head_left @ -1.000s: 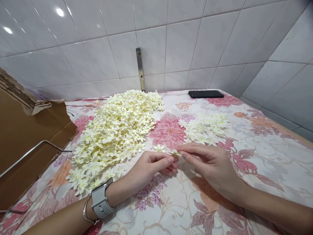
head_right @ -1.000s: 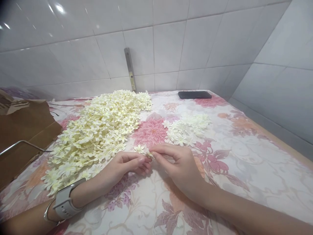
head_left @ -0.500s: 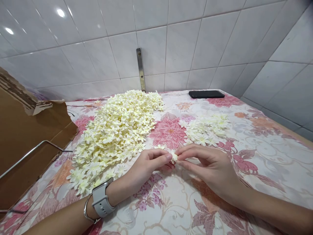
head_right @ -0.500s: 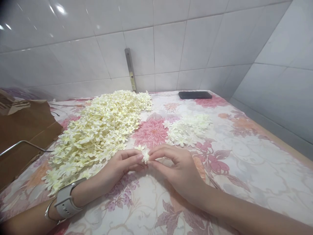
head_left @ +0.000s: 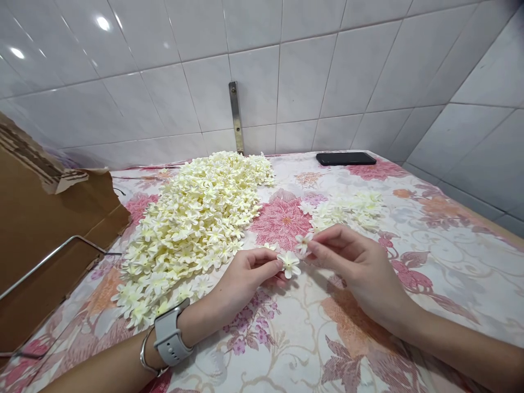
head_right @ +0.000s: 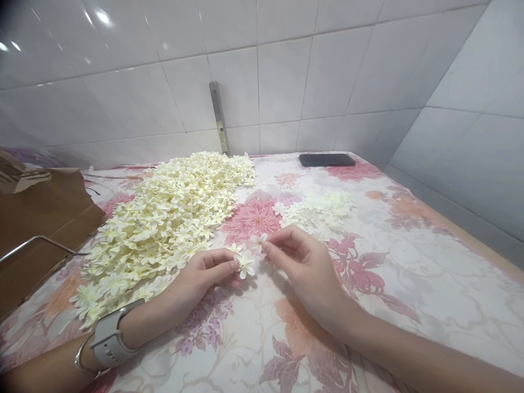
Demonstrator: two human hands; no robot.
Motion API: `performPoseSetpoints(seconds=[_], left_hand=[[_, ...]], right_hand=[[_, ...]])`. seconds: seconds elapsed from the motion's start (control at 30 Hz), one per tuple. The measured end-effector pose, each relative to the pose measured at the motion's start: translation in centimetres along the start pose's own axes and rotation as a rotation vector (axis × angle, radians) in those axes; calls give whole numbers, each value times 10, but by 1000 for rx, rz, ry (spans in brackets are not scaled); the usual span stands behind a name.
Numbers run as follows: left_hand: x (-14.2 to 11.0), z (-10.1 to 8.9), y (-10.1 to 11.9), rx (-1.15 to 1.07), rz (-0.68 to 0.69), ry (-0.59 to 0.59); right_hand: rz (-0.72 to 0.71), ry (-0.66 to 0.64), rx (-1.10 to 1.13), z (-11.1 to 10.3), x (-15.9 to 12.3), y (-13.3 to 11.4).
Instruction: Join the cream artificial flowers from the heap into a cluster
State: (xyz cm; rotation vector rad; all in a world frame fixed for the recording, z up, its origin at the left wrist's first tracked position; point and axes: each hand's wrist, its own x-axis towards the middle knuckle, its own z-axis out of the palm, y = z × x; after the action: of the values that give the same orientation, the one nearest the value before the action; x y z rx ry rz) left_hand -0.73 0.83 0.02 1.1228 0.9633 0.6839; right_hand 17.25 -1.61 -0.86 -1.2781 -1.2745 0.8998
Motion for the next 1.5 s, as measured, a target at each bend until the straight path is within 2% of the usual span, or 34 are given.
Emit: performPoseSetpoints(seconds=[0.1, 0.17, 0.2, 0.23, 0.3, 0.37, 0.4, 0.6, 0.67, 0.77, 0.87, 0.93, 1.03, 1.13, 1.23, 1.37, 1.5], left_hand=[[0, 0, -1, -42, -9, 1], [1, -1, -1, -64, -14, 2], [1, -1, -2, -72, -17, 1], [1, -1, -2, -77, -16, -1], [2, -2, -3, -72, -5, -21], [2, -2, -3, -47, 8, -54], [2, -2, -3, -34, 13, -70], [1, -3, -3, -26, 49, -127], [1, -3, -3, -6, 49, -143], [0, -3, -4, 56, 82, -68], [0, -3, -4, 67, 132, 21], [-1, -2, -5, 100, 147, -2], [-5, -1, -5, 257, 236, -13], [-10, 0, -6, 461, 359, 25], [-12, 0, -7, 568, 415, 25], [-12, 0, -8, 563, 418, 4], [-11, 0, -8, 569, 416, 0]], right_hand=[[-162, 180, -213, -9, 10, 1], [-371, 281, -423, -11, 14, 1], [-495, 276, -506, -11, 14, 2], [-627, 220, -566, -10, 12, 2], [-850, -7, -613, -5, 4, 2], [-970, -210, -648, 0, -4, 3], [-987, -259, -667, 1, -7, 3], [-923, -243, -606, 2, -8, 8], [-844, -212, -553, 1, -6, 9], [-509, -150, -449, -1, -4, 7], [-126, -180, -297, -1, -3, 2], [-32, -239, -204, 0, -4, -1], [-52, -301, -155, 3, -7, -5], [-155, -335, -214, 4, -10, -6], [-246, -370, -252, 4, -11, -6], [-219, -343, -221, 2, -9, -4], [-125, -319, -168, 2, -9, -3]])
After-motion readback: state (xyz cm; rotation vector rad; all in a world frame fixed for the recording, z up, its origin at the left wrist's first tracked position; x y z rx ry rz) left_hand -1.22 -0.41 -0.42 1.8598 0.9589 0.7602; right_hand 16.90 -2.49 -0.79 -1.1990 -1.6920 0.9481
